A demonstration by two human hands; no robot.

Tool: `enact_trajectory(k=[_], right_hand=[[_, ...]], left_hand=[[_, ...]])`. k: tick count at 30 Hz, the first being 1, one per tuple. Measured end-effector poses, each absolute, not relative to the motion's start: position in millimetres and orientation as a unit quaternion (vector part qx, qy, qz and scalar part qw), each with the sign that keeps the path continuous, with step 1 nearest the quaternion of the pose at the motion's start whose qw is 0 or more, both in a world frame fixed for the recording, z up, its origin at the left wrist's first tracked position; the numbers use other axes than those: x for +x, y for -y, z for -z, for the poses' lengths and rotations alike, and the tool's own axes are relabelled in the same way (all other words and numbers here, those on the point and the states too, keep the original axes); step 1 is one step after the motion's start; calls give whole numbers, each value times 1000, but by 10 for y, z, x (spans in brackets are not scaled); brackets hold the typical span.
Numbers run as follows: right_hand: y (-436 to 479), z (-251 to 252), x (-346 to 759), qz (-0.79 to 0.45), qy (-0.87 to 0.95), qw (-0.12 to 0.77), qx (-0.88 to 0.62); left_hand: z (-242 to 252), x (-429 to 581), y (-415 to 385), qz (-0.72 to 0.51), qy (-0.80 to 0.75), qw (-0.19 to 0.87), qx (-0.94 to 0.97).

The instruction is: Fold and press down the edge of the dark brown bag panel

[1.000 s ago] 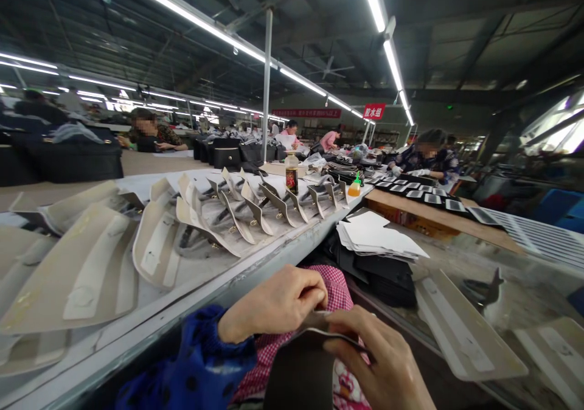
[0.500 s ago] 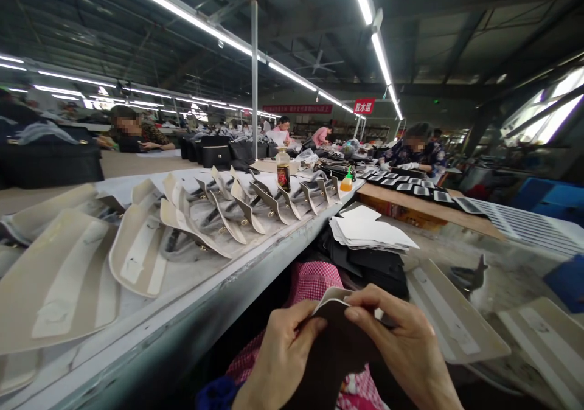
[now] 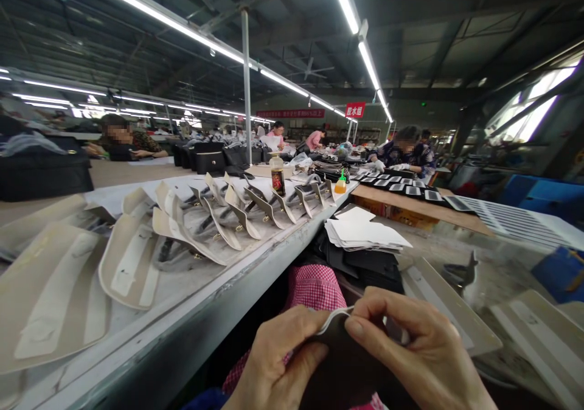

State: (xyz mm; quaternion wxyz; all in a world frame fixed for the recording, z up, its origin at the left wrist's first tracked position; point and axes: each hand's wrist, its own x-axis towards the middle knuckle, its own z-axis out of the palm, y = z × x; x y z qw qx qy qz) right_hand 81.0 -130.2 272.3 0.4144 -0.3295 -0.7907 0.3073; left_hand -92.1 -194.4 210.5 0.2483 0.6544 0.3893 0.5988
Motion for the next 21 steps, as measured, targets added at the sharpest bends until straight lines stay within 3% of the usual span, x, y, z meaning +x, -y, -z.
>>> enact_trajectory(k=[17, 21], right_hand=[[1215, -2684, 876, -284, 835, 368, -293], [1246, -2684, 854, -202, 819, 425, -329]], left_hand=[[-2127, -931, 1961, -578, -412, 237, 664], [-2083, -911, 1954, -579, -431, 209, 660]])
